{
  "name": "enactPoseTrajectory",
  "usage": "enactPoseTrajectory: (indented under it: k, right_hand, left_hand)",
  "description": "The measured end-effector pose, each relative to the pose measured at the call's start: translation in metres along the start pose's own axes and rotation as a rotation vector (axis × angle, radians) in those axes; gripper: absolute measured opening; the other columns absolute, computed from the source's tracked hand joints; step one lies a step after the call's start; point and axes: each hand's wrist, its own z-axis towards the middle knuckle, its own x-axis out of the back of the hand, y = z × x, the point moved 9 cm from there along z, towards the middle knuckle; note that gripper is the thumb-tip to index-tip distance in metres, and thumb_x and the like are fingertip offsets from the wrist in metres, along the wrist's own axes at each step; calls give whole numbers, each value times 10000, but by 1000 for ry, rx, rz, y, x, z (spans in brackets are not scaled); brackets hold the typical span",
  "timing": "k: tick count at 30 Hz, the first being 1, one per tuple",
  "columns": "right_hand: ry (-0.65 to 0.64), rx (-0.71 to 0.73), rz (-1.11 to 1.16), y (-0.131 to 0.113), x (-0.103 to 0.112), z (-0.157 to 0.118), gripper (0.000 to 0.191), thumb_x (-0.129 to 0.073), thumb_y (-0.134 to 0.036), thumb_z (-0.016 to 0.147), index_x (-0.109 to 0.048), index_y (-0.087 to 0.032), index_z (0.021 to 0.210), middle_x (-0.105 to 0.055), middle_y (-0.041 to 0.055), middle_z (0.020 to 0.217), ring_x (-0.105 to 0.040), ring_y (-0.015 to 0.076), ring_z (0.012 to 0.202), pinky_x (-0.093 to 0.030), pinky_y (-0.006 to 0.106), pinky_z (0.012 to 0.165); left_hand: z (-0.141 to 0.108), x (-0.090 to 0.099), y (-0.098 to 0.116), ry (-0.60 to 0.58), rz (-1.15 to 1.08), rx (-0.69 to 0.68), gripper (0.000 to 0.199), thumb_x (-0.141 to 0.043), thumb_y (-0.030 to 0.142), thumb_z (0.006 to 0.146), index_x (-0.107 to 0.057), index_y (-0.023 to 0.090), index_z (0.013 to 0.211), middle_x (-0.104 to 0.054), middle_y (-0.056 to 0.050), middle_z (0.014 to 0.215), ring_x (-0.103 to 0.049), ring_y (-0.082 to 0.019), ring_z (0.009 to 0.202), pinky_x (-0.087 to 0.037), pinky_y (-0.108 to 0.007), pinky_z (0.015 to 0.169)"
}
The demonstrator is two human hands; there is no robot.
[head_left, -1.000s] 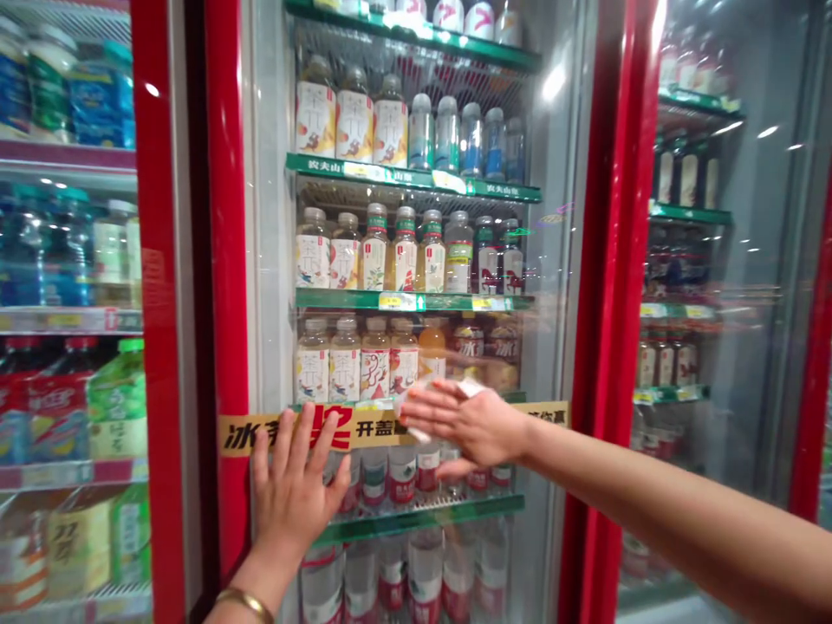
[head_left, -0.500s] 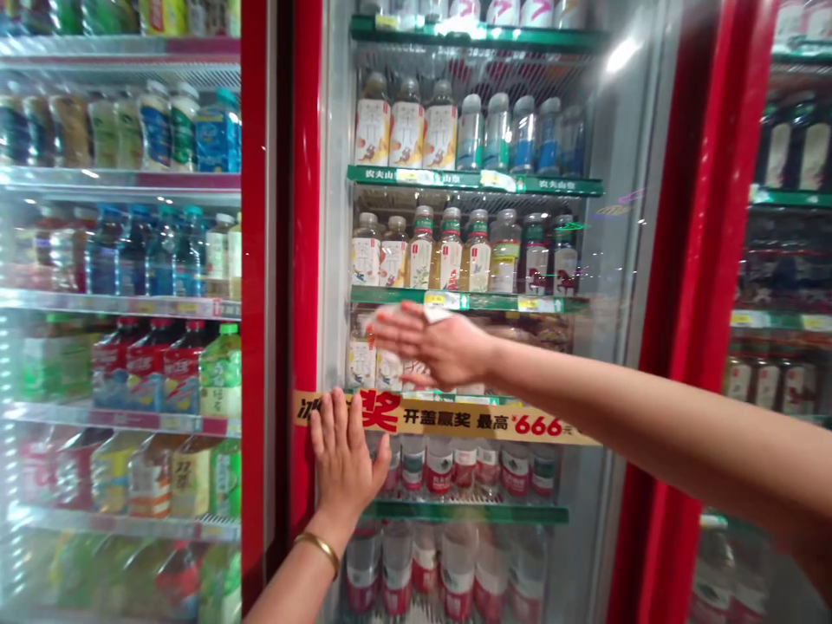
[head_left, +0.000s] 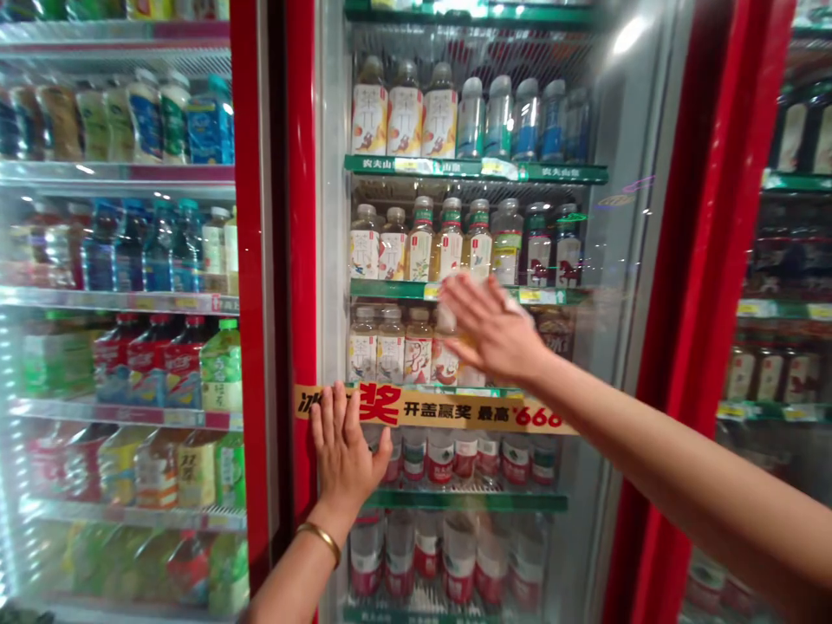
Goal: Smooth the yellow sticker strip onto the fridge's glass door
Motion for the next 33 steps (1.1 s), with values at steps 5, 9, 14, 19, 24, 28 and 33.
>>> enactPoseTrajectory:
  k: [5,9,14,19,24,28,33]
  right_hand:
    - [155,-773,-129,83,31,-72,879,-153,-615,1128,-157,34,1719,-150,293,1816,-120,376,1725,-195,683,1337]
    - [-30,29,-13,-80,-24,-146,793,-365,-694,1088,-411,-192,1700,-424,95,1771,-247,234,1707,-251,459,1383]
    - [22,-363,-151,-38,-23,-233,759,-426,-521,1111,-253,-161,1756,-351,165,1795,-113,300,1737,-190,609,1381]
    - [132,-793,-175,-49,-40,-241,865,-414,-479,1078,-114,-40,1760,-242,263,1810,-38,385,1736,-253,704,1333]
    - [40,-306,-31,-166,-67,-272,578,-491,-584,995,-567,-503,1563,-646,-104,1582,-359,203,1665,-411,391,1317]
    - [79,-697,-152,-96,-46,-320,807,-413,-367,1052,-140,-138,1777,-221,226,1828,45,411,1727,-206,837,1290]
    - [84,-874,-73,-118,-66,-284,888,-424,-437,1081,-23,-22,1757,-144,298,1822,39,407,1730,-229,784,1319]
  left_hand:
    - [-1,-4,4,-52,-18,-80,876,-655,306,1003,-215,270,1760,-259,-96,1816,-140,-291,1729,-142,-578,1417]
    - [1,-5,4,-69,-42,-107,861,-672,295,995,-256,291,1750,-289,-68,1804,-172,-274,1724,-124,-561,1424]
    - [1,-4,6,-74,-45,-117,876,-683,310,983,-261,282,1750,-246,-54,1822,-144,-268,1730,-92,-537,1431]
    - [-1,-6,3,-111,-52,-101,922,-706,341,959,-243,311,1755,-195,-30,1843,-122,-285,1734,-65,-561,1433]
    - [-1,-7,3,-127,-29,-114,966,-733,326,930,-234,326,1756,-161,-15,1855,-105,-272,1737,-55,-536,1440]
    - [-2,-8,5,-121,-27,-100,948,-695,343,945,-209,346,1759,-154,-6,1858,-104,-290,1737,-62,-585,1434]
    - [-6,-9,3,-109,-5,-88,898,-658,346,961,-237,318,1754,-186,-36,1854,-140,-332,1729,-105,-639,1421]
